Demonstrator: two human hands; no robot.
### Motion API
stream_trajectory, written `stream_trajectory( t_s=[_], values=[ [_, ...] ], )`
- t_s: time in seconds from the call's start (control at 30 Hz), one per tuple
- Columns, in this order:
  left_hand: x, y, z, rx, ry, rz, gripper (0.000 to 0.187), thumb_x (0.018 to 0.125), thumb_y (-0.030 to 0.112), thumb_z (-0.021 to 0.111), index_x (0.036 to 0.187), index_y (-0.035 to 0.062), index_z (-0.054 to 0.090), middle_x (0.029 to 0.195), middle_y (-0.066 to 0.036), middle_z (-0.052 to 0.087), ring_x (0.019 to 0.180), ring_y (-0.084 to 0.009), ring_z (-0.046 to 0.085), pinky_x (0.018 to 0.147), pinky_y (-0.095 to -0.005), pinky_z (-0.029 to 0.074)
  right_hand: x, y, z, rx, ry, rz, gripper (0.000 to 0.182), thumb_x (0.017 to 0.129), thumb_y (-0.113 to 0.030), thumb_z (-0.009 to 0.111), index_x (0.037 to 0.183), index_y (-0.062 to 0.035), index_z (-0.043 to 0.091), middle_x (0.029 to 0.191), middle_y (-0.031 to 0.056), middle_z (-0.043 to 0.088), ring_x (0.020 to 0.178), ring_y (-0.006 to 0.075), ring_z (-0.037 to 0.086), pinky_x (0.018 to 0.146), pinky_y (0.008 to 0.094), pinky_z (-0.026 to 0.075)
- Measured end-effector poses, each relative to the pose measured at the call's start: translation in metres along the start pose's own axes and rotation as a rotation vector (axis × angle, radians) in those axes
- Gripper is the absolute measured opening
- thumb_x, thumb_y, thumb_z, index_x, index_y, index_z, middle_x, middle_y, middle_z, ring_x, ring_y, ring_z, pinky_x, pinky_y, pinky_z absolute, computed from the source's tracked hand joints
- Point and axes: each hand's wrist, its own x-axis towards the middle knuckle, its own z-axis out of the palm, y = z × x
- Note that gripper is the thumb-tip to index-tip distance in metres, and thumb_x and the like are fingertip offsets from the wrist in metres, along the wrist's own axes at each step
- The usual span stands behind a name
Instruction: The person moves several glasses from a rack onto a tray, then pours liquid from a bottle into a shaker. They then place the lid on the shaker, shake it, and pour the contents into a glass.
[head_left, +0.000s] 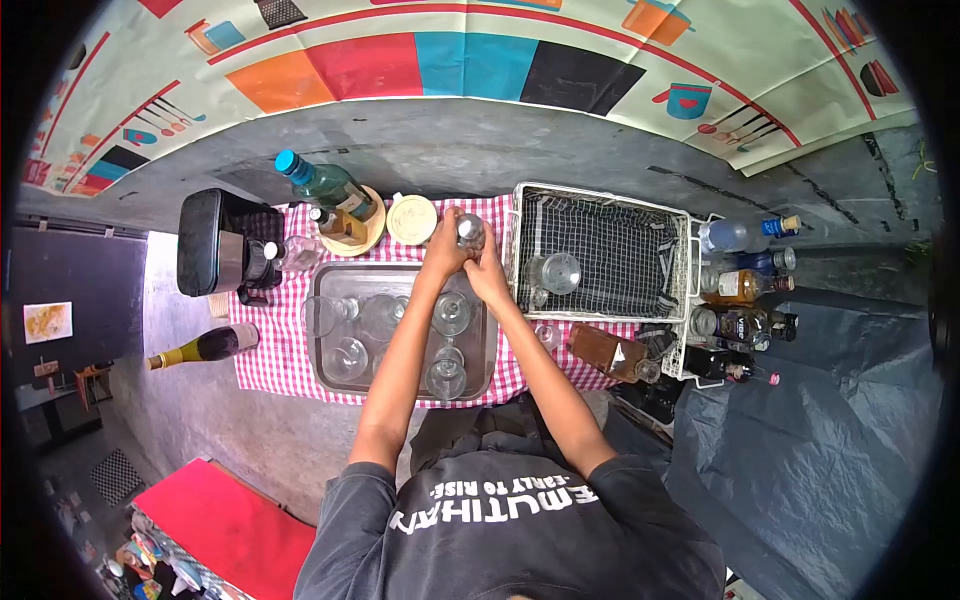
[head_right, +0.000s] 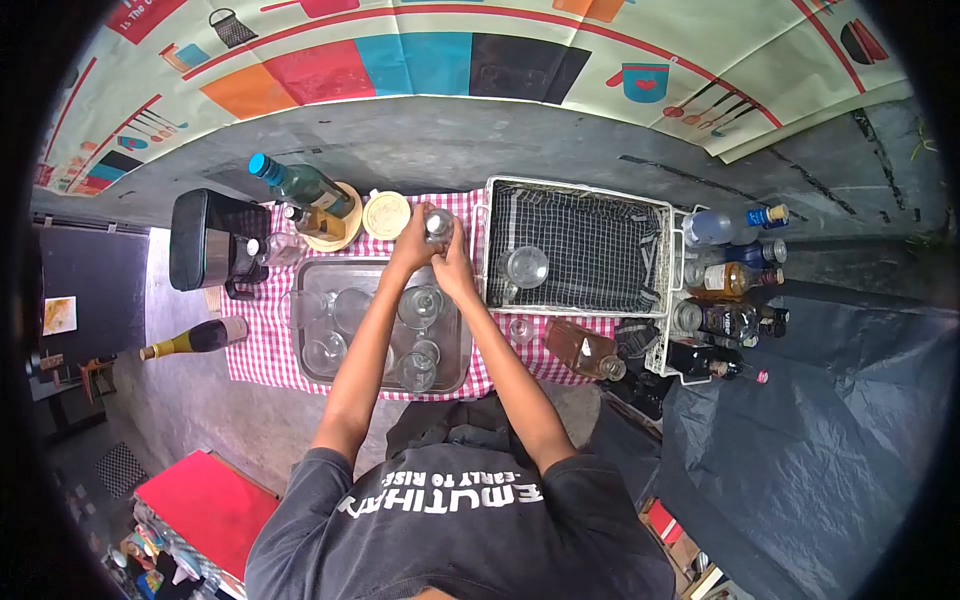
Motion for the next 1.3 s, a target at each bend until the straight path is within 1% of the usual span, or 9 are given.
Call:
stream_trajectory(
  t_s=[0.23,0.27,0.4,0.5,0.77,0.87,1.0,1.13,1.3],
  values=[
    [-0.003,0.004,-0.002,0.040,0.033,0.032,0.076,0.059,0.005,0.079,0.125,0.0049,0.042,0.118,-0.022,0.057,0.113,-0.0402,0.053,0.092,-0.0434,0.044,-0.002,0.000,0.001,-0.067,0.002,-0.056,0.087,0.073,0.002,0.058,0.147,-0.0009,0.011,0.146,0.0269,0.027,0.136,0.0377,0.030,0.110,0.0406,0.029],
    [-0.006,0.006,-0.004,0.030,0.060,0.068,0.075,0.058,0.003,0.078,0.124,0.0049,0.043,0.116,-0.023,0.057,0.111,-0.0410,0.054,0.091,-0.0441,0.044,-0.005,-0.001,0.000,-0.149,0.022,-0.122,0.093,0.073,0.006,0.058,0.149,-0.0071,0.006,0.143,0.0226,0.034,0.129,0.0311,0.041,0.105,0.0369,0.035],
    [-0.022,0.048,-0.036,-0.009,0.055,0.088,0.074,0.058,0.004,0.078,0.125,0.0070,0.046,0.116,-0.020,0.058,0.111,-0.0388,0.054,0.090,-0.0440,0.044,-0.019,-0.030,-0.012,-0.105,0.002,-0.202,0.093,0.075,0.000,0.065,0.149,-0.0102,0.010,0.138,0.0204,0.038,0.118,0.0278,0.051,0.089,0.0359,0.050],
    [-0.038,0.080,-0.064,0.034,0.066,0.167,0.075,0.061,0.013,0.079,0.129,0.0088,0.049,0.119,-0.019,0.055,0.115,-0.0359,0.051,0.094,-0.0430,0.043,-0.043,-0.096,-0.037,-0.111,-0.034,-0.194,0.091,0.072,-0.007,0.068,0.147,-0.0042,0.016,0.136,0.0246,0.039,0.125,0.0374,0.044,0.102,0.0415,0.038],
    [-0.084,0.155,-0.100,-0.218,0.090,0.328,0.079,0.065,0.027,0.081,0.132,0.0041,0.046,0.117,-0.019,0.050,0.113,-0.0306,0.051,0.096,-0.0405,0.042,-0.097,-0.190,-0.079,-0.259,0.011,-0.343,0.090,0.067,-0.016,0.076,0.143,-0.0048,0.029,0.125,0.0196,0.045,0.114,0.0347,0.051,0.097,0.0413,0.043],
    [-0.103,0.158,-0.087,-0.486,-0.017,0.253,0.068,0.077,0.031,0.075,0.127,-0.0019,0.043,0.117,-0.015,0.053,0.113,-0.0216,0.050,0.096,-0.0350,0.040,-0.109,-0.187,-0.084,-0.099,0.023,-0.333,0.088,0.065,-0.022,0.080,0.137,-0.0036,0.032,0.128,0.0179,0.046,0.118,0.0317,0.050,0.099,0.0417,0.041],
    [-0.128,0.163,-0.075,-0.769,-0.151,0.259,0.058,0.090,0.028,0.057,0.135,-0.0021,0.037,0.130,-0.015,0.048,0.122,-0.0226,0.045,0.104,-0.0329,0.031,-0.130,-0.190,-0.089,0.126,0.015,-0.308,0.089,0.069,-0.031,0.081,0.135,-0.0014,0.028,0.130,0.0194,0.044,0.123,0.0299,0.046,0.103,0.0417,0.037],
    [-0.149,0.157,-0.072,-0.966,-0.391,0.190,0.081,0.083,0.027,0.063,0.146,-0.0031,0.022,0.148,-0.018,0.029,0.139,-0.0251,0.025,0.113,-0.0361,0.019,-0.154,-0.174,-0.095,0.126,0.049,-0.291,0.096,0.071,-0.040,0.079,0.138,0.0031,0.026,0.133,0.0227,0.041,0.126,0.0328,0.042,0.104,0.0419,0.035],
    [-0.164,0.150,-0.069,-1.013,-0.564,0.177,0.096,0.076,0.034,0.070,0.147,-0.0012,0.018,0.147,-0.015,0.030,0.136,-0.0234,0.030,0.111,-0.0357,0.024,-0.179,-0.178,-0.108,-0.106,-0.006,-0.327,0.093,0.072,-0.041,0.078,0.136,0.0062,0.031,0.132,0.0227,0.040,0.126,0.0333,0.042,0.104,0.0417,0.035]
  ],
)
